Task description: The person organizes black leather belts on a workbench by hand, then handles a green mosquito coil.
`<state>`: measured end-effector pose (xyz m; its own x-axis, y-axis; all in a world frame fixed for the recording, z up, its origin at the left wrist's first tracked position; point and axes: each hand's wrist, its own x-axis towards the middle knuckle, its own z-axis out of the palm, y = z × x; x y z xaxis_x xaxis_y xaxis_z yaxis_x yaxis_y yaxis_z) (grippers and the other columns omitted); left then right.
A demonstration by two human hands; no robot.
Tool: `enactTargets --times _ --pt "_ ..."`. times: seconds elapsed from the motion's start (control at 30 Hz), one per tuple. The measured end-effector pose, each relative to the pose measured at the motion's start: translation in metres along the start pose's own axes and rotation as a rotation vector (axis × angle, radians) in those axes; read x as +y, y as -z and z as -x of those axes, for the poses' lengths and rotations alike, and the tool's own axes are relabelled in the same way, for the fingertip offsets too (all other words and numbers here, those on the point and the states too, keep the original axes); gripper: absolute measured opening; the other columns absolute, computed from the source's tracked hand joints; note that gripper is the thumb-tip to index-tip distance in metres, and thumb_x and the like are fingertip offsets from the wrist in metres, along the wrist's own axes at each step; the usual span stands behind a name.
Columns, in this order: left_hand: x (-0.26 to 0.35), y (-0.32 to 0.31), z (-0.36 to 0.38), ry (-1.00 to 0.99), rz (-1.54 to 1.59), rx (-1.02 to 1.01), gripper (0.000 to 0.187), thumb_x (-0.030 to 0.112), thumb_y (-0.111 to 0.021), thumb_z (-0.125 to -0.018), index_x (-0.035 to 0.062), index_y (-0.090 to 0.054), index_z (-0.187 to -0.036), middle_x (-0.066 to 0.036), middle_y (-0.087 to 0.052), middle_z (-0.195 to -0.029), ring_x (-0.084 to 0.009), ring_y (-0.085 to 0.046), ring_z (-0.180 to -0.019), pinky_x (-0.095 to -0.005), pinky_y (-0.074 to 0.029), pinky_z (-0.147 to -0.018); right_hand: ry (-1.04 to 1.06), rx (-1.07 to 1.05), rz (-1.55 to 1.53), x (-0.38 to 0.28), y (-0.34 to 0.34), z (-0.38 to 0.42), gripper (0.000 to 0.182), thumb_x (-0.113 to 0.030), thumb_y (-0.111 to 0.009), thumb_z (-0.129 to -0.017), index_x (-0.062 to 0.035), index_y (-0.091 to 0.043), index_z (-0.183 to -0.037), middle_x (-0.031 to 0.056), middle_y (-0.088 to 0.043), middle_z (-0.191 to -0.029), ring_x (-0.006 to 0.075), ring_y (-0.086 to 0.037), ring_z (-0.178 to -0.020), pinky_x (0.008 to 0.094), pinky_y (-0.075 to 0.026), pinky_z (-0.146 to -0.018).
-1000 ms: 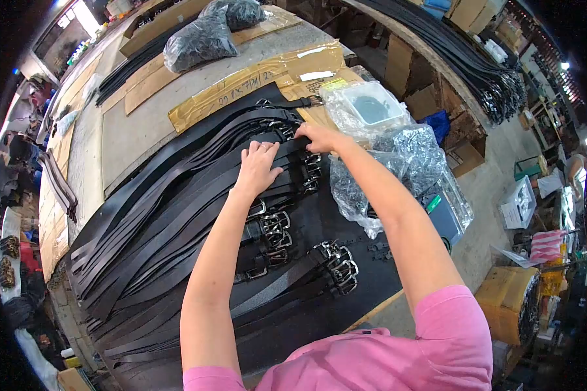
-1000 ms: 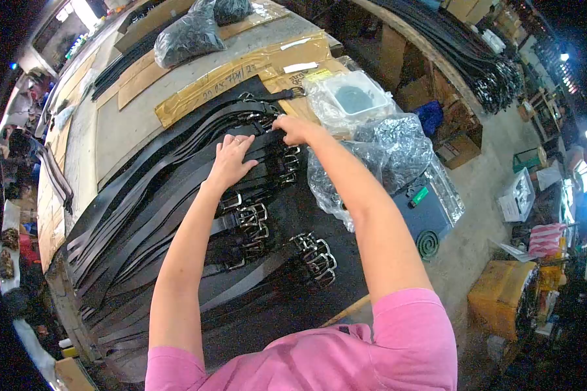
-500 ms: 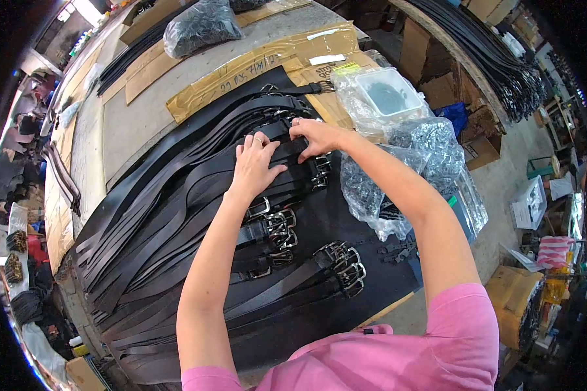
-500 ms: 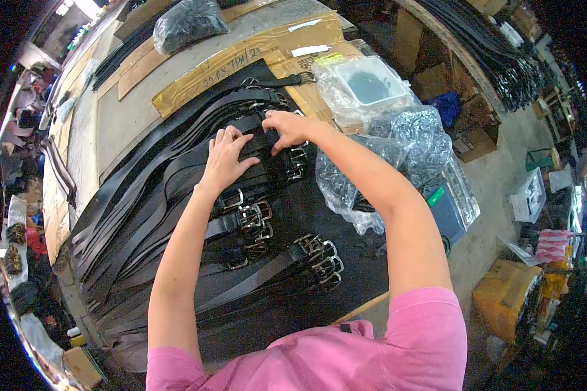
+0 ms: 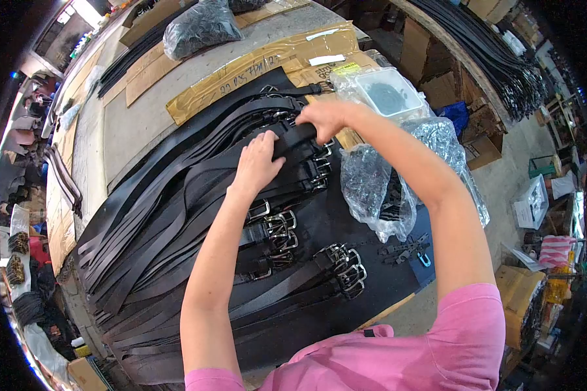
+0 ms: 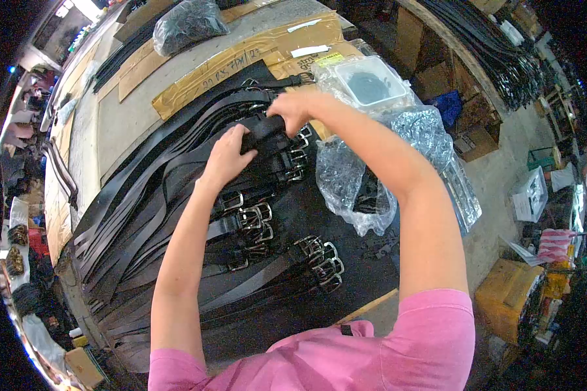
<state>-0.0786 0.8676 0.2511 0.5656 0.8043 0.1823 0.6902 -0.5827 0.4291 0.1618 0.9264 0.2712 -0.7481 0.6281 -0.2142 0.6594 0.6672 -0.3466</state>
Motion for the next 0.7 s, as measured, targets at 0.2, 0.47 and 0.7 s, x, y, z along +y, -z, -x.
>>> enactTargets --times 0.2,0.47,0.7 --pt "0.017 -0.025 0.012 0.052 -0.214 0.065 0.059 0.025 -0.085 -0.067 0.0072 -0.054 -0.114 -0.014 -0.053 -0.116 -0.0335 -0.050 -0.112 -0.0468 -0.043 -0.087 -0.012 0.202 -0.001 0.014 -0.072 0.005 0.054 -0.009 -0.074 -0.063 -0.0033 -0.055 -0.114 0.0225 -0.057 -0.110 0.0412 -0.059 -0.103 0.0456 -0.050 -0.088" --pt "0.031 -0.007 -0.003 0.061 -0.106 0.117 0.057 0.026 -0.083 -0.066 0.0043 -0.052 -0.109 -0.019 -0.060 -0.102 -0.0384 -0.058 -0.097 -0.0472 -0.048 -0.080 -0.012 0.167 -0.140 -0.015 -0.001 0.030 0.058 -0.024 -0.079 -0.054 -0.0013 -0.057 -0.102 0.0198 -0.064 -0.090 0.0397 -0.062 -0.089 0.0453 -0.050 -0.076" --pt "0.064 0.090 0.045 -0.111 0.065 0.349 0.046 0.001 -0.069 -0.071 0.0047 -0.051 -0.112 -0.020 -0.063 -0.101 -0.0410 -0.060 -0.099 -0.0457 -0.049 -0.082 -0.038 0.304 -0.078 -0.117 0.102 0.110 0.062 -0.028 -0.075 -0.063 0.0018 -0.060 -0.114 0.0210 -0.068 -0.100 0.0310 -0.067 -0.092 0.0387 -0.051 -0.083"
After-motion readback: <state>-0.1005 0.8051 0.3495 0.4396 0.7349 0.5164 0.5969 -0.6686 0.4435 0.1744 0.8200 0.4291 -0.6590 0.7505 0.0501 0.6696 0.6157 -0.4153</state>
